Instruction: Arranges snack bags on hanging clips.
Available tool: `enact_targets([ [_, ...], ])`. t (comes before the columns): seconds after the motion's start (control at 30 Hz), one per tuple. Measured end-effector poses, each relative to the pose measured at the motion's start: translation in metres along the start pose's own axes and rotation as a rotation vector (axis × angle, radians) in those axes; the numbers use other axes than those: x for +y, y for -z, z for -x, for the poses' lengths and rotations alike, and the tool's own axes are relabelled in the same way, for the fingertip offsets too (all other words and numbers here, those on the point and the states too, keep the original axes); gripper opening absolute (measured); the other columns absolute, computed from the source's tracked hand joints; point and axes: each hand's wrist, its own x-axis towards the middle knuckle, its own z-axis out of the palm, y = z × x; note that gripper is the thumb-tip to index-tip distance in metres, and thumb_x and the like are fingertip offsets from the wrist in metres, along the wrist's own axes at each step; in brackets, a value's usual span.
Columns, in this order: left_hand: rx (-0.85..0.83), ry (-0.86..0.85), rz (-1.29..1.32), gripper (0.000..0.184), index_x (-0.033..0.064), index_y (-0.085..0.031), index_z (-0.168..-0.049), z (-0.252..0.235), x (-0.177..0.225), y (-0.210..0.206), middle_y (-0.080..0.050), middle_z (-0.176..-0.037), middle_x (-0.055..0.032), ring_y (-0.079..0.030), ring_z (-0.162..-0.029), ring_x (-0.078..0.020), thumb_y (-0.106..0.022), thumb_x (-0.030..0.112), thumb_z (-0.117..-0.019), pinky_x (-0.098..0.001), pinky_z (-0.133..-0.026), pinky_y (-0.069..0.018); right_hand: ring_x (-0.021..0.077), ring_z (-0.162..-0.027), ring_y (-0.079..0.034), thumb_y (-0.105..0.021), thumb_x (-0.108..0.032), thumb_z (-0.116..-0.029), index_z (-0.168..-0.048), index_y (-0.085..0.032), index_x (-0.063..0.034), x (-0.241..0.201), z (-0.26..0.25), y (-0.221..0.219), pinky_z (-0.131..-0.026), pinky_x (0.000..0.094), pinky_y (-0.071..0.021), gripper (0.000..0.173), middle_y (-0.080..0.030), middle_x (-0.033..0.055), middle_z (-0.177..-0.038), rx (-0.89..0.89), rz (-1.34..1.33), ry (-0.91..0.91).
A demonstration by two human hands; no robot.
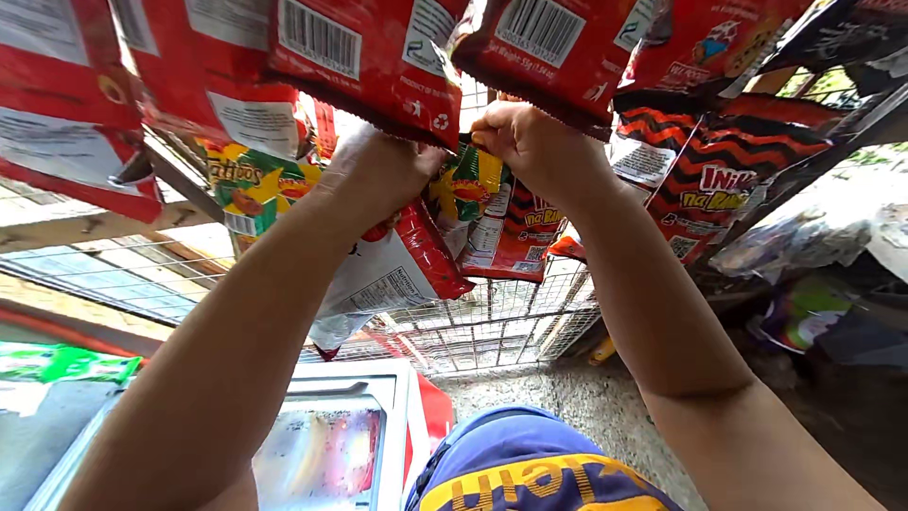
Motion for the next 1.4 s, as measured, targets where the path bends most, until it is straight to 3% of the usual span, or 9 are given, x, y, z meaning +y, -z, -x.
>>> enact_targets([
  [0.17,0.03,-0.055,-0.032,0.025,0.0073,-0.069,-0.118,-0.001,-0.004,0.001,-0.07,-0.113,-0.0178,-0.066,-0.11,-0.0308,-0.065,0.025,-0.1005,-0.0552,-0.095,-0.0484,0.0219,-0.09,-0.068,-0.054,-0.028,-0.1062,-0.111,-0.074,-0.0121,-0.002,-0.003,0.006,-0.086,0.0466,-0.051,0.026,-0.073,0.0075,-0.097,-0.053,-0.033,-0.016],
  [0.33,0.019,-0.041,-0.122,0.027,0.0093,-0.069,-0.117,-0.011,-0.007,-0.006,-0.069,-0.115,-0.019,-0.064,-0.115,-0.0366,-0.061,0.03,-0.1021,-0.0621,-0.096,-0.0458,0.0173,-0.097,-0.068,-0.054,-0.029,-0.1068,-0.113,-0.073,-0.012,-0.002,-0.006,0.01,-0.092,0.044,-0.0498,0.026,-0.074,0.0057,-0.105,-0.121,-0.095,-0.045],
  [0.53,0.099,-0.036,-0.18,0.034,0.0035,-0.068,-0.117,-0.012,-0.006,-0.017,-0.068,-0.117,-0.0231,-0.063,-0.117,-0.0413,-0.058,0.032,-0.1035,-0.0641,-0.096,-0.0452,0.011,-0.099,-0.066,-0.05,-0.025,-0.1083,-0.118,-0.07,-0.0107,-0.004,-0.01,0.018,-0.093,0.0365,-0.049,0.026,-0.073,0.0047,-0.108,-0.201,-0.159,-0.084],
  [0.7,0.07,0.002,-0.21,0.035,0.0053,-0.066,-0.124,-0.015,-0.003,-0.017,-0.068,-0.12,-0.023,-0.063,-0.119,-0.0424,-0.055,0.033,-0.1043,-0.0651,-0.095,-0.0451,0.0114,-0.093,-0.063,-0.046,-0.031,-0.1102,-0.123,-0.067,-0.0097,-0.018,-0.013,0.025,-0.086,0.0374,-0.0487,0.032,-0.069,0.0051,-0.102,-0.248,-0.157,-0.214],
  [0.87,0.107,-0.041,-0.226,0.036,0.003,-0.067,-0.121,-0.013,-0.004,-0.019,-0.068,-0.12,-0.0243,-0.063,-0.119,-0.0435,-0.054,0.031,-0.1042,-0.0654,-0.095,-0.0449,0.0112,-0.078,-0.058,-0.053,-0.028,-0.1072,-0.11,-0.067,-0.0097,-0.021,-0.016,0.024,-0.075,0.0369,-0.0465,0.024,-0.063,0.0029,-0.088,-0.271,-0.124,-0.228],
  [0.93,0.127,-0.04,-0.233,0.036,0.0022,-0.068,-0.12,-0.013,-0.003,-0.021,-0.068,-0.121,-0.0247,-0.062,-0.119,-0.0441,-0.053,0.031,-0.1046,-0.0648,-0.095,-0.0448,0.0137,-0.079,-0.059,-0.053,-0.026,-0.1073,-0.112,-0.067,-0.0078,-0.021,-0.017,0.024,-0.077,0.0392,-0.048,0.024,-0.064,0.0049,-0.089,-0.296,-0.113,-0.226],
  [1.13,0.125,-0.041,-0.259,0.036,0.0038,-0.067,-0.122,-0.014,-0.002,-0.022,-0.067,-0.122,-0.0243,-0.062,-0.121,-0.0437,-0.052,0.031,-0.1053,-0.0636,-0.095,-0.0456,0.0205,-0.082,-0.063,-0.052,-0.025,-0.1071,-0.105,-0.07,-0.007,-0.019,-0.016,0.016,-0.078,0.0464,-0.0482,0.026,-0.067,0.0086,-0.088,-0.223,0.0,-0.156],
  [1.27,0.128,-0.069,-0.259,0.029,0.0098,-0.07,-0.119,-0.016,-0.005,-0.023,-0.069,-0.12,-0.0228,-0.063,-0.118,-0.0431,-0.053,0.03,-0.1053,-0.0631,-0.094,-0.0463,0.0202,-0.087,-0.066,-0.052,-0.028,-0.1068,-0.111,-0.071,-0.01,-0.018,-0.015,0.014,-0.082,0.0472,-0.0497,0.026,-0.07,0.0078,-0.094,-0.203,-0.003,-0.164],
  [1.4,0.122,-0.075,-0.219,0.029,0.0055,-0.07,-0.116,-0.013,-0.003,-0.021,-0.069,-0.116,-0.0234,-0.064,-0.115,-0.044,-0.054,0.026,-0.1035,-0.0643,-0.091,-0.0472,0.0216,-0.079,-0.063,-0.051,-0.034,-0.1018,-0.117,-0.068,-0.0084,-0.03,0.0,0.012,-0.07,0.0472,-0.0495,0.034,-0.066,0.0076,-0.087,-0.033,-0.071,-0.188],
])
